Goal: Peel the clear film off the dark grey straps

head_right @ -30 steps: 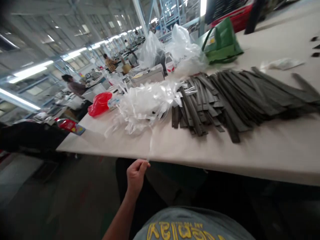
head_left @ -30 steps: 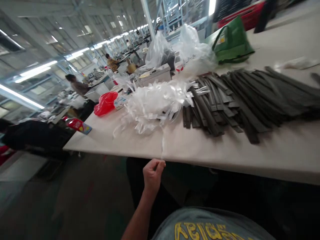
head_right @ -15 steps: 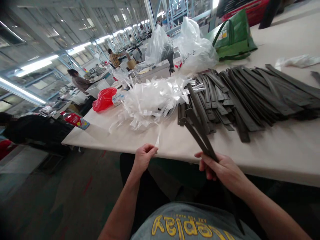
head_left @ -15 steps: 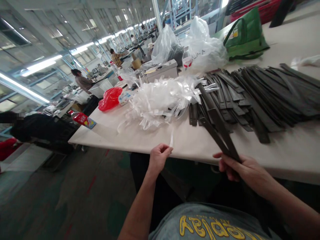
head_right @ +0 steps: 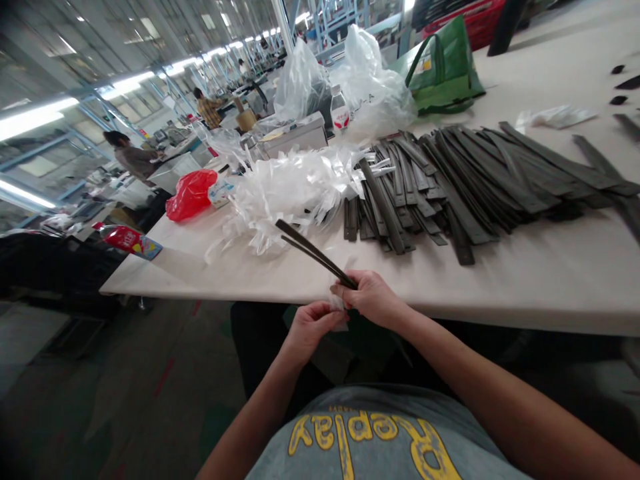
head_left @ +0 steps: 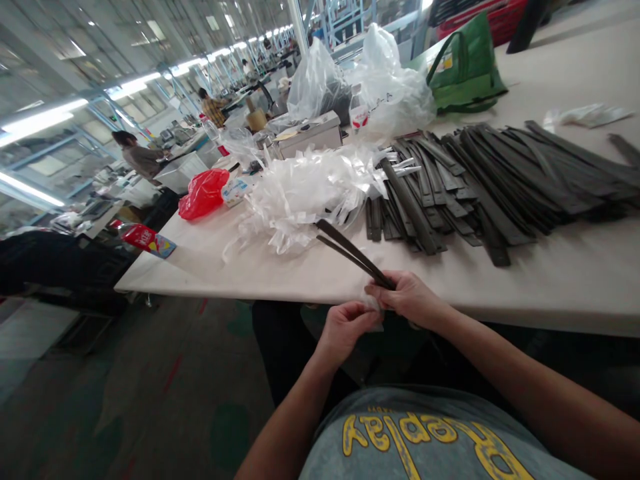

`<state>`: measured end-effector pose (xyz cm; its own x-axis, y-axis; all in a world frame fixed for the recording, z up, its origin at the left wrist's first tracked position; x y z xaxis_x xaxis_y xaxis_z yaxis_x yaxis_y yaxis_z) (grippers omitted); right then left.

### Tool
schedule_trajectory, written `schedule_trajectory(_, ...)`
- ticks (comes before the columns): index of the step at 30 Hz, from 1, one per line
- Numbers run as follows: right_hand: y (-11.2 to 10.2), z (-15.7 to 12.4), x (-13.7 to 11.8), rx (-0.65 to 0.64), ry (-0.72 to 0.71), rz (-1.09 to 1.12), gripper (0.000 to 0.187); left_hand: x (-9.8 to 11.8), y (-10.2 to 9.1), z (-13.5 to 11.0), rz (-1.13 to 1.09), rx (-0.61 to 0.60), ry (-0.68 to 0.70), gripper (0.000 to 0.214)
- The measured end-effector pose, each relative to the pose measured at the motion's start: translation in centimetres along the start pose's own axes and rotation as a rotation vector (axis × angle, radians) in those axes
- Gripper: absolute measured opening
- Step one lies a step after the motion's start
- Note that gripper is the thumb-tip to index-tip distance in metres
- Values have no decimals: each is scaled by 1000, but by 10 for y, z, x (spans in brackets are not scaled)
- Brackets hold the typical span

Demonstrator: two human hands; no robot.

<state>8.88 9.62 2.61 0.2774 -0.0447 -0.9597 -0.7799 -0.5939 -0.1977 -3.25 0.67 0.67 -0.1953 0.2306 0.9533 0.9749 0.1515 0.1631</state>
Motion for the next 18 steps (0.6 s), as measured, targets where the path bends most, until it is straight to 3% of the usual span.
schedule_trajectory(5, -9, -4, -13, 41, -106, -162, 31, -3, 1, 5, 118, -42, -37, 32)
schedule_trajectory(9, -22, -19, -15, 94, -135, -183, 40, 5, -2, 14, -18, 20, 27, 29)
schedule_trajectory(14, -32, -50, 13, 64, 10, -28, 51, 19, -12, 29, -402, 194, 54, 31)
schedule_trajectory(18, -30, -73, 39, 62, 131, 96, 59, 27, -9, 39, -560, 267, 37, 36)
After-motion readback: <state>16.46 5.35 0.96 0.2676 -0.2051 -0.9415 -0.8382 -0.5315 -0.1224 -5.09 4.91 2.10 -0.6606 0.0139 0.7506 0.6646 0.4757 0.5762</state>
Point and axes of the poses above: each hand's wrist, its own z-axis towards the middle knuckle, its own y-axis out of the palm, x = y × z, the point moved 3 cm from there along z, towards the middle knuckle, and after that the axes turned 3 degrees about y, right-handed, at the moved point
